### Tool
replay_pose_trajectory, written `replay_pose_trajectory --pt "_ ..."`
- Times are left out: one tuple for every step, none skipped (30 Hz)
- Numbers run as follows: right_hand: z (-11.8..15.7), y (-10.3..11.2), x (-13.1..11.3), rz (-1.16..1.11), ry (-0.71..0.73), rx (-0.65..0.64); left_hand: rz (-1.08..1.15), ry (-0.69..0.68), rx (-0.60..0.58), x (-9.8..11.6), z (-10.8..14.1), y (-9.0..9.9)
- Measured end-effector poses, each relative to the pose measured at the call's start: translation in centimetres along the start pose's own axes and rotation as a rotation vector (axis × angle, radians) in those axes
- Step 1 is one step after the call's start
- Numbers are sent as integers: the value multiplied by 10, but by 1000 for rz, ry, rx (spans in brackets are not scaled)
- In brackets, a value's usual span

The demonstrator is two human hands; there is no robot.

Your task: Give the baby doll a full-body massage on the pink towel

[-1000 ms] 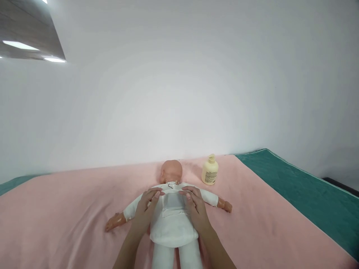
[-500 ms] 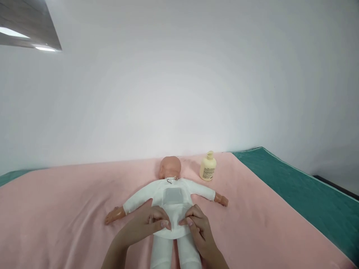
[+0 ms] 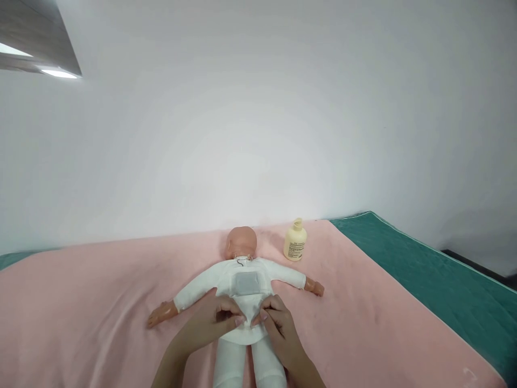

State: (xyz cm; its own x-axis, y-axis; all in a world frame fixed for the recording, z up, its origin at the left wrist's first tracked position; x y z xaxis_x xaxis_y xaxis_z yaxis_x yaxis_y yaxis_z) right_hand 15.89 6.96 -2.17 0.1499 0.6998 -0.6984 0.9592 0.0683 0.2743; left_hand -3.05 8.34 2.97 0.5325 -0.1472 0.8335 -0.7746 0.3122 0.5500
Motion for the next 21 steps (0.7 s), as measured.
replay_pose_trajectory --pt "0 1 0 13 0 18 9 6 -11 0 -1 -1" --pt "0 2 -1 22 -2 35 11 18 -32 0 -3 -2" --pt "0 3 -1 29 -8 48 5 29 -48 0 -4 -3" --pt "0 3 0 37 -18 56 -4 30 -42 1 -5 -4" --pt "-1 3 1 52 -32 57 -18 30 -37 2 -6 -6" --pt "-2 2 2 72 -47 48 -34 32 -36 3 -7 -7" --pt "-2 1 3 94 -61 36 -47 35 -38 3 -7 -8" --pt "-3 0 5 114 -74 23 -54 39 -38 3 -8 -10" --pt "-3 0 6 128 -81 13 -56 46 -40 3 -8 -11" --pt "-3 -1 7 136 -85 8 -53 53 -45 1 -9 -12" --pt "-3 -2 8 138 -86 7 -46 57 -52 0 -9 -12" --pt "-3 -2 8 138 -86 10 -34 58 -58 -2 -9 -12" --pt "-3 -2 8 140 -86 15 -21 57 -56 -5 -9 -12" --pt "-3 -1 7 143 -86 22 -8 56 -44 -8 -9 -11" --pt "-3 0 7 146 -85 31 5 55 -20 -10 -9 -9" --pt "-3 2 6 149 -85 42 18 56 14 -13 -9 -7" --pt "-3 3 5 153 -85 54 33 57 50 -16 -9 -5" --pt "-3 4 5 157 -87 64 50 55 82 -18 -9 -3" --pt "-3 5 4 161 -89 72 69 53 104 -19 -9 -2" --pt "-4 5 4 164 -93 75 85 50 115 -19 -10 -1" --pt "-5 5 4 167 -97 74 92 47 118 -19 -11 -1"
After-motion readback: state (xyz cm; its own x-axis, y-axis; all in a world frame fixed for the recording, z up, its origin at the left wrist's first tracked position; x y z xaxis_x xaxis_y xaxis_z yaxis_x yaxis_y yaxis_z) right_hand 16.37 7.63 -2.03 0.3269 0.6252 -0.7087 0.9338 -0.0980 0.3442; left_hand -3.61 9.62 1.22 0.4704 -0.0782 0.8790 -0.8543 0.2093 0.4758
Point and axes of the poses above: each hand's wrist, its own z-axis away from the middle knuckle, its own y-axis out of the back of the hand, x = y × z, the point moved 3 cm from there along -z, towards the middle knuckle, and after that the axes turned 15 degrees about y, right-handed, at the moved point
